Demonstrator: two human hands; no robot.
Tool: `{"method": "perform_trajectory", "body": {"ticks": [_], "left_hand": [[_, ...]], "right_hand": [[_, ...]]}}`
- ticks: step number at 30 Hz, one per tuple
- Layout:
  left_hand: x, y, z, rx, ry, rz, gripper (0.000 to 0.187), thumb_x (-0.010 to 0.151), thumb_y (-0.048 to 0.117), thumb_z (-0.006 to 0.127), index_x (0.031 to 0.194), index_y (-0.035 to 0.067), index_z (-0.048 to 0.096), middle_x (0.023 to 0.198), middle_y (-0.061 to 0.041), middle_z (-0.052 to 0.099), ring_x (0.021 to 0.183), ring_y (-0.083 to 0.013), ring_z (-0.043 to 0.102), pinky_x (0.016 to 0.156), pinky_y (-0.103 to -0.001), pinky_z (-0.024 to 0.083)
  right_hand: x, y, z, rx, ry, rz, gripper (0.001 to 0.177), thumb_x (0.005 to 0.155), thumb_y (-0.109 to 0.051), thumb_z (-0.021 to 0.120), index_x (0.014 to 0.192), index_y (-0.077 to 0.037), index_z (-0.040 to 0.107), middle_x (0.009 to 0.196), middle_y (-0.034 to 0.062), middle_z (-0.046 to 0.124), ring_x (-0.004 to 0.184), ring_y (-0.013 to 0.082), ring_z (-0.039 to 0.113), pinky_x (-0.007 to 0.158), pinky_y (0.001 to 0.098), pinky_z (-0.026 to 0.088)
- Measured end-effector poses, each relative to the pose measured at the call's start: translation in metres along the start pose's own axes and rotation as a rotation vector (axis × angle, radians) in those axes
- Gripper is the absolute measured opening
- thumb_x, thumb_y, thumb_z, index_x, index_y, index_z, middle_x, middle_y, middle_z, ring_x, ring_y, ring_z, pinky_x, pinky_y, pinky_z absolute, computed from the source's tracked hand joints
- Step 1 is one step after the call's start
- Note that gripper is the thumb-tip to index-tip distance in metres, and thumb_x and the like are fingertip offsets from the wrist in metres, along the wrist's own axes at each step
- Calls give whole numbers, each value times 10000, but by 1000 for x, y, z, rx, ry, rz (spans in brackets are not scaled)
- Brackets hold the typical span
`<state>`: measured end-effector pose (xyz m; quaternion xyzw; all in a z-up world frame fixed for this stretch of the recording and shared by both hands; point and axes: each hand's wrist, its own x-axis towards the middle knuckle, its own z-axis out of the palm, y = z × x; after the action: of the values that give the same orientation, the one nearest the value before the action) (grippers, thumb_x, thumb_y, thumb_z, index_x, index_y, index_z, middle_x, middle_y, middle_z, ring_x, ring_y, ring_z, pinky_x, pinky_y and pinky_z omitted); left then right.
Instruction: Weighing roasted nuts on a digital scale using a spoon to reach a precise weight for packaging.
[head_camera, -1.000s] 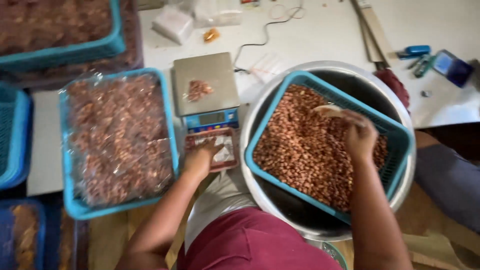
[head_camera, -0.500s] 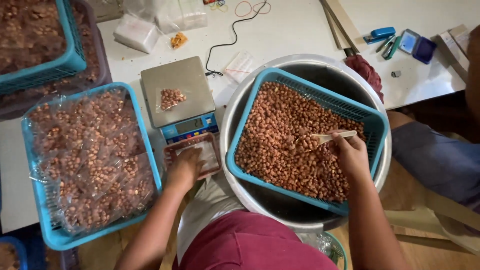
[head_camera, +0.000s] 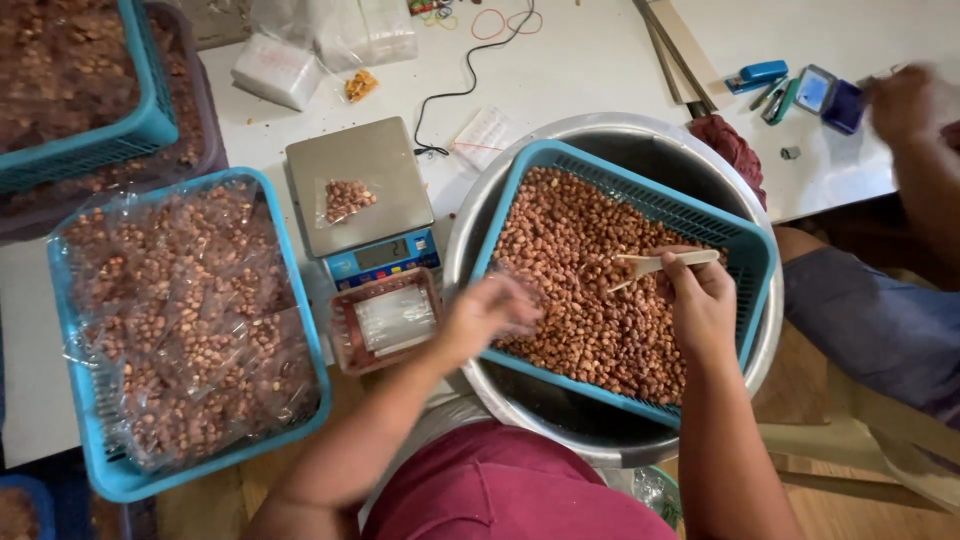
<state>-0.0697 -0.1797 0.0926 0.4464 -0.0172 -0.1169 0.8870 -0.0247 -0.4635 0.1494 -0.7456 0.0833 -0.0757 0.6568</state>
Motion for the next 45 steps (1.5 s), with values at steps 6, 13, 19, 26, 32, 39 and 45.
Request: {"method": "perform_trajectory", "body": {"ticks": [6, 13, 19, 26, 32, 39, 45], "left_hand": [[27, -34, 21, 72, 20, -175, 200, 1058, 141, 603, 1218, 71, 701, 1103, -141, 757, 989, -213, 745, 841, -414, 655], [20, -6, 32, -145, 129, -444, 189, 1056, 250, 611, 1134, 85, 660, 1064, -195, 757, 957, -376, 757, 715, -535, 658], [14, -15, 40, 48, -10, -225, 103, 995, 123, 680, 1057, 72, 615, 912, -154, 741, 893, -267, 741, 730, -478, 669], [15, -22, 49, 460, -31, 172, 210, 932, 163, 771, 1130, 120, 717, 1140, -128, 752, 1216, -276, 667, 1007, -440, 540], [26, -42, 32, 342, -121, 181, 318, 920, 74, 778, 1211, 49, 653, 949, -123, 766, 1067, -251, 733, 991, -404, 552], [39, -56, 34, 818, -63, -6, 676, 700, 335, 917, 1293, 141, 656, 1101, -140, 763, 1100, -354, 708, 900, -468, 577], [90, -3, -3, 219, -384, 198, 287, 1098, 377, 496, 1145, 141, 652, 1197, -59, 679, 930, -147, 676, 737, -269, 602]], "right_hand": [[0, -34, 6, 23, 41, -47, 171, 1032, -107, 619, 1083, 11, 732, 673, 54, 565, 569, 95, 531, 547, 204, 408], [6, -11, -1, 2, 64, 7, 167, 1016, -93, 631, 1063, 34, 729, 680, 64, 558, 576, 98, 516, 542, 222, 412], [0, -22, 4, -6, 56, 9, 155, 1013, -92, 639, 1058, 21, 735, 688, 73, 564, 591, 108, 533, 555, 227, 418], [-12, -71, 6, -84, 69, -144, 197, 1074, -84, 581, 1109, 39, 730, 705, 74, 546, 613, 93, 465, 587, 234, 391], [-15, -52, 1, -165, -252, -653, 194, 932, 180, 553, 947, 27, 671, 1010, 250, 715, 994, 423, 719, 921, 513, 543], [-28, -49, -17, -468, -254, -829, 232, 911, 33, 604, 987, -97, 780, 1018, 83, 763, 918, 334, 723, 837, 441, 550], [-40, -56, -38, -480, 52, -722, 149, 1115, 90, 574, 1176, 93, 711, 1084, 241, 666, 977, 333, 622, 929, 421, 466]]}}
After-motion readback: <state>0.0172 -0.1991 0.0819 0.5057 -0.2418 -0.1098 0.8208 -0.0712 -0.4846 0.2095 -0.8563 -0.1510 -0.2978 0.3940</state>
